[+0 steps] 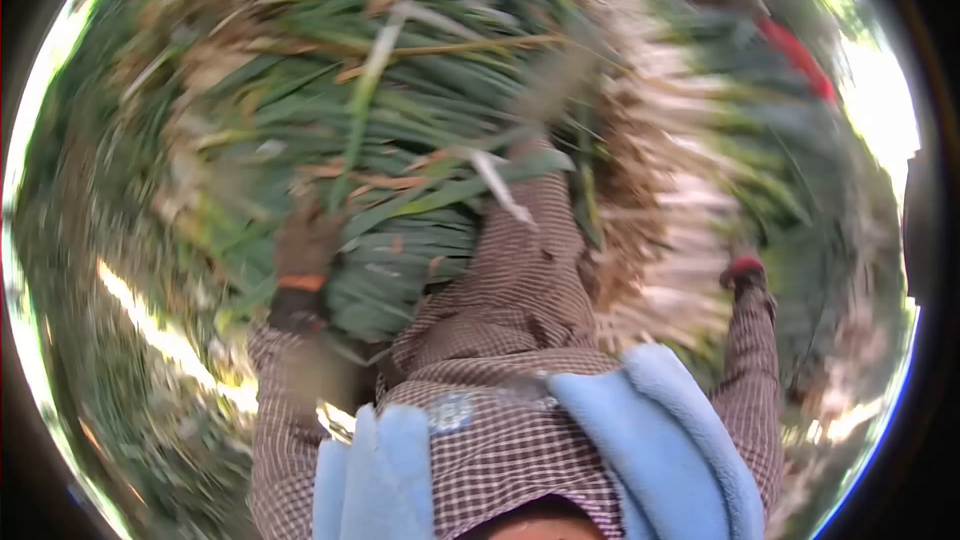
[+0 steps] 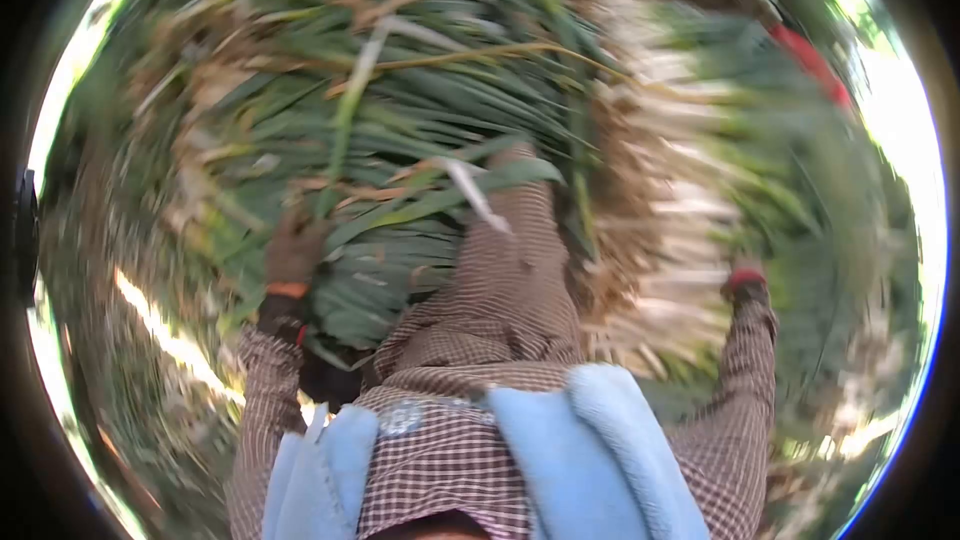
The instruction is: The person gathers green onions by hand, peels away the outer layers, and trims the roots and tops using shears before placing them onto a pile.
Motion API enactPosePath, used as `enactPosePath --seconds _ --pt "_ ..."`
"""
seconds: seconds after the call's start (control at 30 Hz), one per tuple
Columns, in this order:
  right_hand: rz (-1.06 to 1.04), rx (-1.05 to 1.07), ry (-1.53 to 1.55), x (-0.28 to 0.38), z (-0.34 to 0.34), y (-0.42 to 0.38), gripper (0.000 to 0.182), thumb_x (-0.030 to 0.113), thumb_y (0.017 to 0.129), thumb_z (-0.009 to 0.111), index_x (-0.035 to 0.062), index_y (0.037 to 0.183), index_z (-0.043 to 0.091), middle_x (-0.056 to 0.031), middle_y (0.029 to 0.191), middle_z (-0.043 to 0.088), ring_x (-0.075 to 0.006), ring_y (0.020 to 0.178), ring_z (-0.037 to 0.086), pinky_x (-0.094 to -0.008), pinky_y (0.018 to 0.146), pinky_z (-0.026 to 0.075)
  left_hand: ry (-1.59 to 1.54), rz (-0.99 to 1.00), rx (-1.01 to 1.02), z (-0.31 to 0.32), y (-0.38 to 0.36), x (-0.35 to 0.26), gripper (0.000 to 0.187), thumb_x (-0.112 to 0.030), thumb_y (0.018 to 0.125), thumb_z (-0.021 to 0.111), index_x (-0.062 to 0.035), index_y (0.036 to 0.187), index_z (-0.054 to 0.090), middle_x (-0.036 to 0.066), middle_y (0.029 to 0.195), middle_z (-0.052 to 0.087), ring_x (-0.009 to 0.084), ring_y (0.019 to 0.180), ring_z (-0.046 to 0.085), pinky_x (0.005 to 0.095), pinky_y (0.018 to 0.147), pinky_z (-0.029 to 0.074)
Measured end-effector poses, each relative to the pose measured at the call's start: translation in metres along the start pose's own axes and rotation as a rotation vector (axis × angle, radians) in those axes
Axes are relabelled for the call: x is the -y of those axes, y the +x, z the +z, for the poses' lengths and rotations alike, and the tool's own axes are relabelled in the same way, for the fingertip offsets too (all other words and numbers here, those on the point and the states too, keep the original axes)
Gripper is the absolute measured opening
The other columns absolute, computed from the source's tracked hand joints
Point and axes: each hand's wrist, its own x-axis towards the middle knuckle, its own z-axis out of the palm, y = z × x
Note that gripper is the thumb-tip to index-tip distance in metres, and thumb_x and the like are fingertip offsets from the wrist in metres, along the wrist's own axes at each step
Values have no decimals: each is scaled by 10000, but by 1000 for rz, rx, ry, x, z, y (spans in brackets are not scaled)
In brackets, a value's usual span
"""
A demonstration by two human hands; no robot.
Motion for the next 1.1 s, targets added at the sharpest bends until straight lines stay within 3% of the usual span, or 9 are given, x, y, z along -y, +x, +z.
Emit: enactPosePath --seconds 0.1,0.17,0.33,0.43,0.6,0.67,0.8,0.97,1.1 --pt "116 338 332 26 -70 48 688 250 628 805 70 1256 591 -204 1200 632 -326 1124 602 -401 977 465 165 341 -71 6 -23 14 543 -446 815 667 -72 1203 605 179 1130 650 353 1054 607 441 1016 414" --pt "-50 157 47 82 -112 85 509 306 698 750 85 1145 645 -178 1074 681 -364 1024 636 -439 889 507 246 400 -80 11 -39 22 497 -423 818 662 -84 1179 615 172 1122 649 340 1059 604 461 1060 375" --pt "-705 -499 499 268 -226 95 373 384 819 650 115 1078 633 -191 966 670 -401 910 637 -462 755 507 478 358 229 -1 -77 46 347 -229 843 606 -115 1171 628 121 1107 631 311 1065 589 504 1072 352" --pt "-933 -560 496 368 -307 20 359 404 822 653 117 1038 657 -165 958 675 -378 876 650 -443 743 510 182 578 -126 -25 -100 66 380 -110 804 586 -133 1181 632 94 1065 632 297 1028 598 474 1010 421" --pt "-1301 -485 565 458 -357 -53 327 357 823 663 100 1025 682 -143 953 686 -322 853 672 -394 747 525 119 434 -489 -112 -177 129 263 -139 900 567 -101 1150 638 115 1051 651 306 1009 619 402 874 498" --pt "-1324 -406 474 471 -369 -65 320 313 819 675 89 1048 681 -146 957 693 -299 854 684 -372 752 533 -324 -100 -638 -160 -212 200 267 -143 928 470 -81 1123 641 110 1007 665 271 891 656 369 771 529" --pt "-1314 -357 387 503 -382 -49 312 296 816 673 89 1050 680 -137 935 700 -276 841 687 -362 749 532 402 -865 -736 -261 -288 278 343 -287 940 523 -50 1175 603 99 1064 658 230 845 634 337 698 508" --pt "-1200 -585 636 575 -455 2 412 368 809 664 90 1113 676 -122 1016 704 -303 939 672 -383 846 520 81 -974 -463 -202 -222 223 542 -269 867 642 -56 1346 503 194 1310 571 346 1087 612 401 923 475" --pt "-881 -853 428 647 -532 29 550 456 838 617 110 1264 586 -139 1249 617 -301 1115 606 -410 943 471 -535 -630 -297 -109 -106 201 509 -337 827 705 -104 1257 563 113 993 653 203 851 604 332 757 476"
